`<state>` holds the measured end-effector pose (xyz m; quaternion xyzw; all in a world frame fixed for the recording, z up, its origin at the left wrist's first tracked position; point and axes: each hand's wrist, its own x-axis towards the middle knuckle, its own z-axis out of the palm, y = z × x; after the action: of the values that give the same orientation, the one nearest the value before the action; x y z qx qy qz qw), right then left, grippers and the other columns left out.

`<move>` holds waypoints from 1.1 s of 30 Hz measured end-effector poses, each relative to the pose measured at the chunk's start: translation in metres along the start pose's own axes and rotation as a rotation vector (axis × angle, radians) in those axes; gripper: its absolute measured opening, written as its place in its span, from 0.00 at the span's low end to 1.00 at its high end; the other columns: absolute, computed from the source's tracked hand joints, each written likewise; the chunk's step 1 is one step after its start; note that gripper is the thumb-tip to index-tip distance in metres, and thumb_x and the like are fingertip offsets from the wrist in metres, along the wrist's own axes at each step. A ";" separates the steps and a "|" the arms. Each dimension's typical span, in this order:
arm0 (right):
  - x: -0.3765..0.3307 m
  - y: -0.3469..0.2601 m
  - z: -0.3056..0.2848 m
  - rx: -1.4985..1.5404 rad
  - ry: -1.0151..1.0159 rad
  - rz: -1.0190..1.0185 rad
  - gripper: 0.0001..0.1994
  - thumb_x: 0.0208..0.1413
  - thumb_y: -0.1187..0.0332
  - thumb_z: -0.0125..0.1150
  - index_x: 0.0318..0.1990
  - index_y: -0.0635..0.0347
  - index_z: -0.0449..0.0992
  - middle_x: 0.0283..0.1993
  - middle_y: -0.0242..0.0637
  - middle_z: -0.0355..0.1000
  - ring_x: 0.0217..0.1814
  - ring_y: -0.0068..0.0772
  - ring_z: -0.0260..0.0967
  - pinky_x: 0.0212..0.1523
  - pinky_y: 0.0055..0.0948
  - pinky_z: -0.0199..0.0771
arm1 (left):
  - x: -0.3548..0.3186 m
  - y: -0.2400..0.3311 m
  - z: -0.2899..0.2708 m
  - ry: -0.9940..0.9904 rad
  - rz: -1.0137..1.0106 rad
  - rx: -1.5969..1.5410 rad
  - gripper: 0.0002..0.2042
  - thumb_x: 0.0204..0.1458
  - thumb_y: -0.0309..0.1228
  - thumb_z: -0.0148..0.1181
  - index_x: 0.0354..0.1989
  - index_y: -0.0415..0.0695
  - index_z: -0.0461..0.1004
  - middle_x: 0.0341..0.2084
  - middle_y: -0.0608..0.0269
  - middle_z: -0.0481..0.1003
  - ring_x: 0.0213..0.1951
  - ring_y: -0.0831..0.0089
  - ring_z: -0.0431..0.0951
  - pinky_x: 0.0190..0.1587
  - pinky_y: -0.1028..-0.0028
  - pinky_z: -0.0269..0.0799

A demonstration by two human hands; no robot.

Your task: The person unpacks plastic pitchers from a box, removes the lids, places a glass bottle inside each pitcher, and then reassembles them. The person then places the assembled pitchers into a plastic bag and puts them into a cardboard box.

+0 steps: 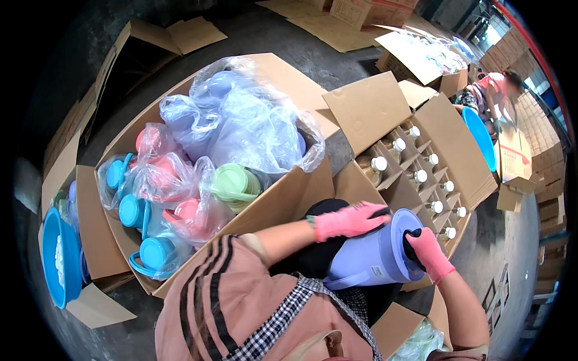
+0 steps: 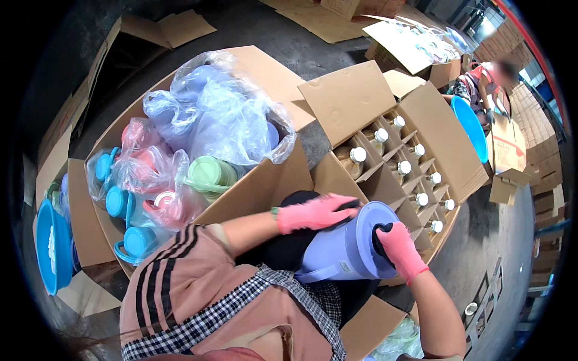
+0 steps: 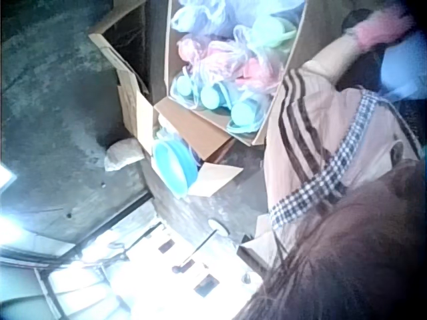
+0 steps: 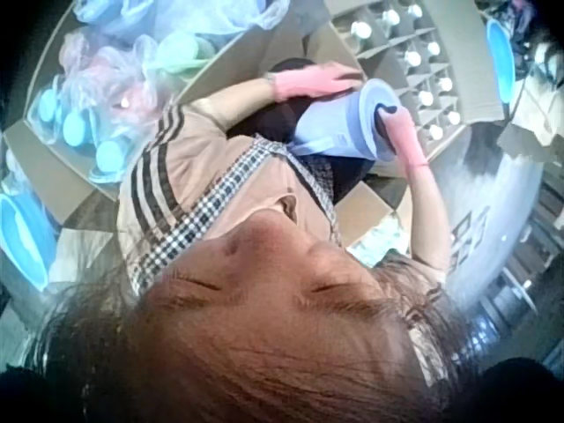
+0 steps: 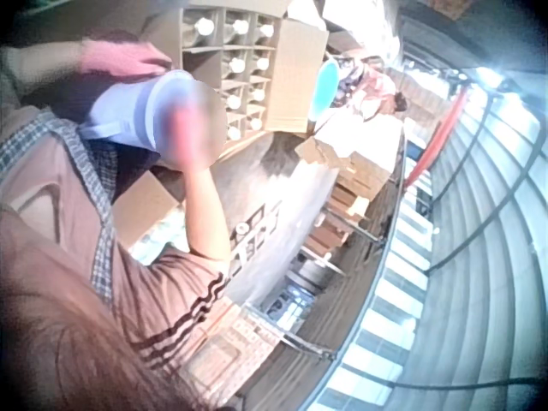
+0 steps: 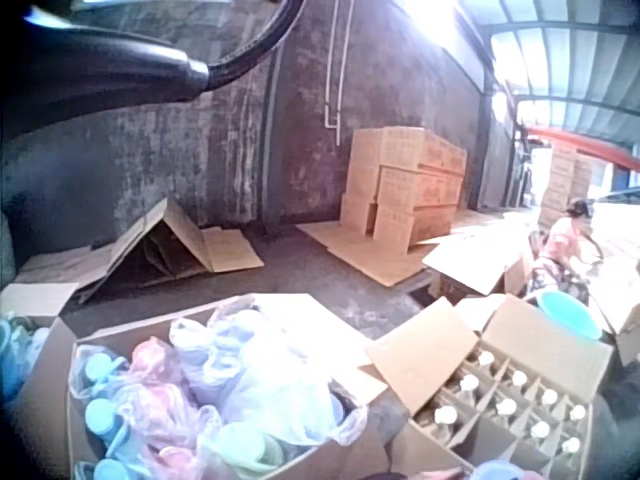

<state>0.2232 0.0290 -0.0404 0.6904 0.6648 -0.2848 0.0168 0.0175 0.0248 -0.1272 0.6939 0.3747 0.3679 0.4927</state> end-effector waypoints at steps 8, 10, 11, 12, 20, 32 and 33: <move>-0.001 0.010 -0.002 0.178 -0.034 -0.006 0.14 0.46 0.64 0.54 0.30 0.71 0.69 0.24 0.43 0.68 0.23 0.35 0.64 0.29 0.32 0.64 | -0.107 -0.034 -0.165 0.231 -0.238 1.536 0.17 0.34 0.33 0.61 0.36 0.47 0.70 0.47 0.54 0.64 0.55 0.51 0.56 0.53 0.50 0.51; -0.017 0.000 -0.005 0.231 0.063 -0.117 0.12 0.46 0.66 0.55 0.29 0.69 0.69 0.24 0.42 0.68 0.25 0.33 0.64 0.31 0.29 0.64 | -0.131 -0.062 -0.194 0.066 -0.377 1.604 0.12 0.36 0.31 0.57 0.34 0.46 0.72 0.47 0.55 0.64 0.57 0.51 0.55 0.54 0.50 0.50; -0.025 -0.004 -0.005 0.260 0.112 -0.172 0.11 0.46 0.66 0.55 0.29 0.68 0.69 0.23 0.41 0.68 0.26 0.32 0.64 0.33 0.28 0.64 | -0.141 -0.069 -0.205 -0.017 -0.448 1.633 0.11 0.37 0.30 0.55 0.32 0.46 0.73 0.48 0.56 0.64 0.57 0.51 0.54 0.55 0.50 0.49; -0.036 0.004 -0.002 0.406 0.278 -0.277 0.09 0.46 0.68 0.56 0.28 0.66 0.69 0.24 0.39 0.67 0.29 0.29 0.64 0.35 0.25 0.63 | -0.130 -0.059 -0.203 0.200 -0.289 1.577 0.08 0.36 0.28 0.55 0.28 0.45 0.72 0.46 0.57 0.65 0.57 0.51 0.55 0.55 0.49 0.50; -0.091 -0.055 0.026 1.359 -0.551 -0.371 0.19 0.51 0.58 0.55 0.43 0.65 0.66 0.36 0.36 0.68 0.38 0.21 0.65 0.36 0.21 0.66 | -0.087 0.118 -0.053 0.073 0.922 1.059 0.05 0.28 0.32 0.54 0.17 0.46 0.68 0.22 0.68 0.66 0.27 0.68 0.67 0.28 0.67 0.63; -0.104 -0.002 0.018 1.075 -0.267 -0.882 0.13 0.51 0.66 0.55 0.42 0.61 0.69 0.40 0.37 0.69 0.41 0.31 0.66 0.47 0.29 0.62 | -0.035 0.088 -0.046 0.171 0.006 0.198 0.23 0.42 0.29 0.55 0.50 0.40 0.60 0.41 0.52 0.67 0.38 0.61 0.72 0.41 0.70 0.68; -0.106 0.004 0.016 0.836 -0.287 -1.090 0.13 0.52 0.65 0.54 0.42 0.60 0.69 0.39 0.39 0.69 0.41 0.36 0.66 0.48 0.32 0.61 | -0.016 0.083 -0.056 0.266 -0.236 -0.213 0.22 0.43 0.27 0.54 0.50 0.41 0.60 0.43 0.56 0.67 0.40 0.65 0.71 0.42 0.71 0.68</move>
<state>0.2258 -0.0740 -0.0108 0.1627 0.7421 -0.5728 -0.3077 -0.0264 0.0138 -0.0359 0.5344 0.4744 0.4335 0.5491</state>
